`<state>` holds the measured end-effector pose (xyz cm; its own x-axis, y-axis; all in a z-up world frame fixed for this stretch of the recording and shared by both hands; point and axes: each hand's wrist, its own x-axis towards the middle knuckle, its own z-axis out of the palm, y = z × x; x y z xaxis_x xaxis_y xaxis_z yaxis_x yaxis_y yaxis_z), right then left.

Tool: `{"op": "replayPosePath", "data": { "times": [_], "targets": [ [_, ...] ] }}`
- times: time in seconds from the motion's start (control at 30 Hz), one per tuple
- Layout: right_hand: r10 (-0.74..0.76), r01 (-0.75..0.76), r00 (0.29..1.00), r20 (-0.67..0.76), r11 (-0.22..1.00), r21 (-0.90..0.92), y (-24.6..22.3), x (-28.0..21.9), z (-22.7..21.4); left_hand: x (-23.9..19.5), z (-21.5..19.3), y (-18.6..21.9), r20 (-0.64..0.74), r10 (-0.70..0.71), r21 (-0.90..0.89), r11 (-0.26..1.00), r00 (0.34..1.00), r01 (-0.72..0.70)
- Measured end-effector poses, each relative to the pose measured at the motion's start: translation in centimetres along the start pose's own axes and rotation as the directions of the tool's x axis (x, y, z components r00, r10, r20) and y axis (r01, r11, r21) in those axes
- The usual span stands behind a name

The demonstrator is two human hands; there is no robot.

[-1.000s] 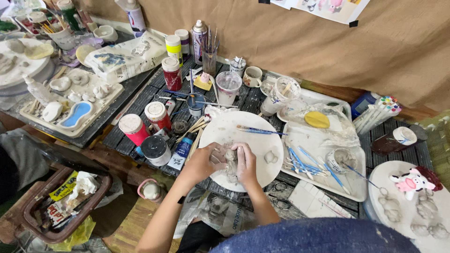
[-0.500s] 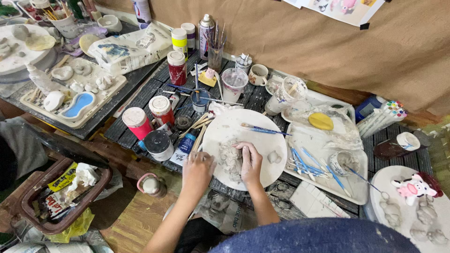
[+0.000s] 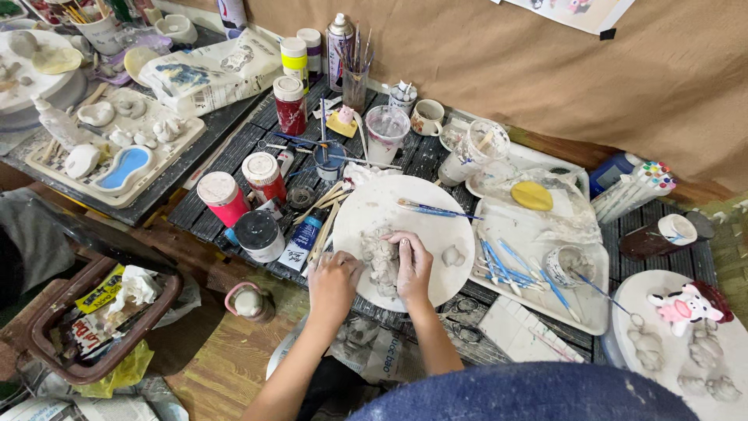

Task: The person shapes a small piece of clay by hand on a rotating plate, repeatedly rolling and molding it into a rounded form. They occasionally use a brush to apply water to the clay and continue refining its shape with their fingers.

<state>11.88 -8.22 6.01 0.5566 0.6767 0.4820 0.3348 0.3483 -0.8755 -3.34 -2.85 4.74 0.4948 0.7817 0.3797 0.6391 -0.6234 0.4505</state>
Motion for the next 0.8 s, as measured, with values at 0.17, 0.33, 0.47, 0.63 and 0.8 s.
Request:
{"op": "replayPosePath", "data": {
  "times": [0.17, 0.33, 0.47, 0.63, 0.8],
  "targets": [
    [0.007, -0.007, 1.000, -0.003, 1.000, 0.013, 0.2, 0.0, -0.1, 0.2, 0.7, -0.4, -0.026, 0.114, 0.146, 0.983, 0.993, -0.109],
    [-0.011, 0.011, 1.000, -0.001, 1.000, 0.026, 0.4, 0.0, -0.1, 0.5, -0.8, -0.5, -0.021, 0.000, -0.352, 0.936, 1.000, -0.007],
    [0.035, -0.035, 0.999, -0.007, 0.999, 0.007, 0.6, -0.1, -0.1, 0.6, -1.7, 1.0, 0.072, 0.018, -0.657, 0.753, 0.997, 0.034],
    [-0.004, 0.004, 1.000, 0.003, 1.000, -0.003, 0.7, 0.1, -0.2, 1.2, -2.1, 2.9, -0.016, 0.003, -0.686, 0.728, 1.000, -0.013],
    [0.027, -0.027, 1.000, -0.010, 1.000, -0.002, 0.8, -0.3, -0.1, 1.2, -1.9, 3.6, 0.186, -0.184, -0.815, 0.519, 0.965, 0.256]
  ]
}}
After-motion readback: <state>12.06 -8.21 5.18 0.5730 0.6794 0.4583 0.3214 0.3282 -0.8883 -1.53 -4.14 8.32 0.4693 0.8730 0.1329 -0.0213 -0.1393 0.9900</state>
